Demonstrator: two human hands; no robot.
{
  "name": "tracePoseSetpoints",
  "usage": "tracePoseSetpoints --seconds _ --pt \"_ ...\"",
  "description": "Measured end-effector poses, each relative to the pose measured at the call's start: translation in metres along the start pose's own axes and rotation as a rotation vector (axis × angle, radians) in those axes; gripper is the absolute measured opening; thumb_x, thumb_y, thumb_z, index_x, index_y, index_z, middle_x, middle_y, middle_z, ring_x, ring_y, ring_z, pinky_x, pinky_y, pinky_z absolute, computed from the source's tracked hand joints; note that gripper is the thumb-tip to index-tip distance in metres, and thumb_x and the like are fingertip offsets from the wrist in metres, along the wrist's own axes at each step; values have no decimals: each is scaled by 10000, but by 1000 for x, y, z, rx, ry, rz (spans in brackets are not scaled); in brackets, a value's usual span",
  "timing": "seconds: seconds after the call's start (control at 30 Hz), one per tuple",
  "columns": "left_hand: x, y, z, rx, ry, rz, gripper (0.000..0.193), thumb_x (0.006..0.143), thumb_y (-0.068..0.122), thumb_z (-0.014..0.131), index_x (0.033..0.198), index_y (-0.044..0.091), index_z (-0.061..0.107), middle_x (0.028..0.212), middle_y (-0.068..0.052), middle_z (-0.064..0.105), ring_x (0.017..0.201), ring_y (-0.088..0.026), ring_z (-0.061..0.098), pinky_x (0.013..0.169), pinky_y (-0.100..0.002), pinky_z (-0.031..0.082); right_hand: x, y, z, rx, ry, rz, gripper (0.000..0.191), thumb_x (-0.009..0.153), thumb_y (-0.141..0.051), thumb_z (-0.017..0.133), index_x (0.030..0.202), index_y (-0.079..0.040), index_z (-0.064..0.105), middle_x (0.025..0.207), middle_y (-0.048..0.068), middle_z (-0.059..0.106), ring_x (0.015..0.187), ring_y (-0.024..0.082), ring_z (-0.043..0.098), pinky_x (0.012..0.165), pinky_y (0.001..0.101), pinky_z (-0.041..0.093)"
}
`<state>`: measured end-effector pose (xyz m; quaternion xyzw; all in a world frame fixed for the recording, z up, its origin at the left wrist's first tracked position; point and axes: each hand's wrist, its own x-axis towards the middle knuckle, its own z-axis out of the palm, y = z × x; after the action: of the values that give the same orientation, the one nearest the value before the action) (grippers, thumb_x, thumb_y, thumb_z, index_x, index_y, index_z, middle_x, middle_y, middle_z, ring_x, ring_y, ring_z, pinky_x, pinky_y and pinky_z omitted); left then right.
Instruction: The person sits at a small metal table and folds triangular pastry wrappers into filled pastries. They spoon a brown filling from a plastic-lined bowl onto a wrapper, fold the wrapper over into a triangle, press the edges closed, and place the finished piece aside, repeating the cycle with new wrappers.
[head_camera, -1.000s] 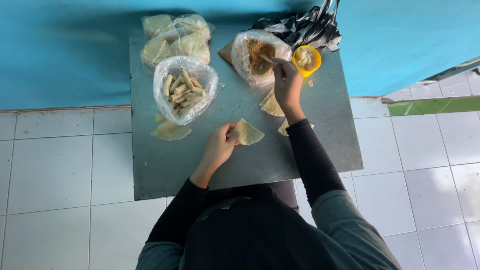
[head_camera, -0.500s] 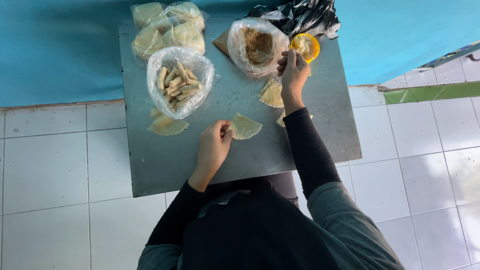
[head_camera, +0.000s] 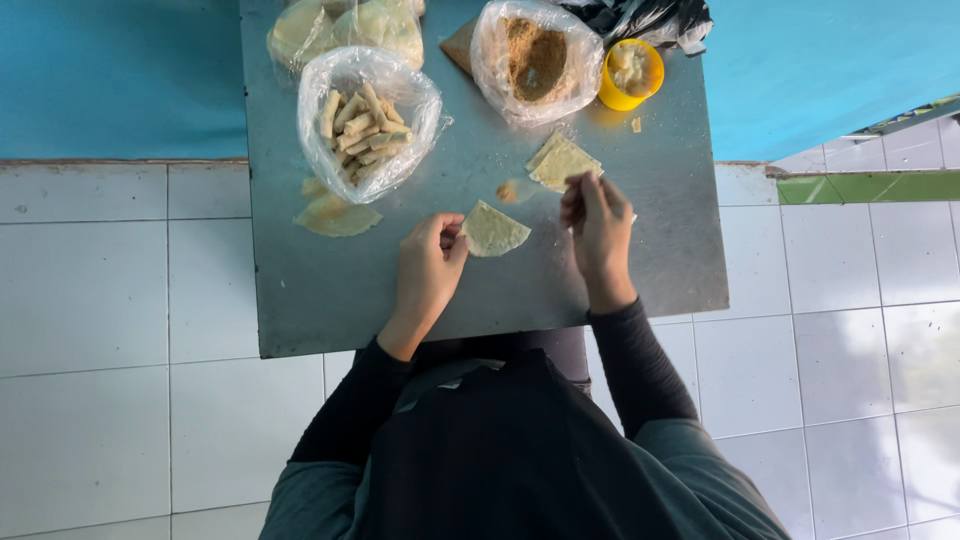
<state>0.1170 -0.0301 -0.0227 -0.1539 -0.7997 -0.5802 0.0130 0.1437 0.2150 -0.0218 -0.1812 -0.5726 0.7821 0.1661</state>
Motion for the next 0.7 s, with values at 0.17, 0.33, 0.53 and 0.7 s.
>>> tracePoseSetpoints --seconds 0.17,0.33,0.53,0.7 --pt "-1 -2 1 2 0 19 203 923 45 728 1111 -6 671 952 -116 736 765 -196 747 661 -294 595 -40 24 6 -82 -31 -19 269 1119 -198 516 1080 13 678 869 53 652 734 100 591 666 250 506" --pt "1 -9 2 -40 -8 -25 202 925 43 720 1112 -15 673 959 -116 758 771 -186 758 677 -289 598 -50 41 6 -245 -184 -213 217 1101 -184 551 1101 -6 676 955 62 702 812 104 641 758 266 558" --pt "0 -14 1 -66 -8 -46 223 914 49 721 1121 -19 673 970 -119 757 793 -178 762 692 -284 606 -60 31 -1 -457 -369 -473 165 1074 -164 612 1090 -15 681 982 74 706 837 123 663 778 268 565" --pt "-3 -8 3 -38 -13 -28 210 935 71 723 1122 -11 676 961 -112 762 787 -176 760 680 -286 597 -71 17 -11 -581 -359 -572 178 1051 -168 631 1092 -11 702 973 80 708 829 134 678 751 269 575"
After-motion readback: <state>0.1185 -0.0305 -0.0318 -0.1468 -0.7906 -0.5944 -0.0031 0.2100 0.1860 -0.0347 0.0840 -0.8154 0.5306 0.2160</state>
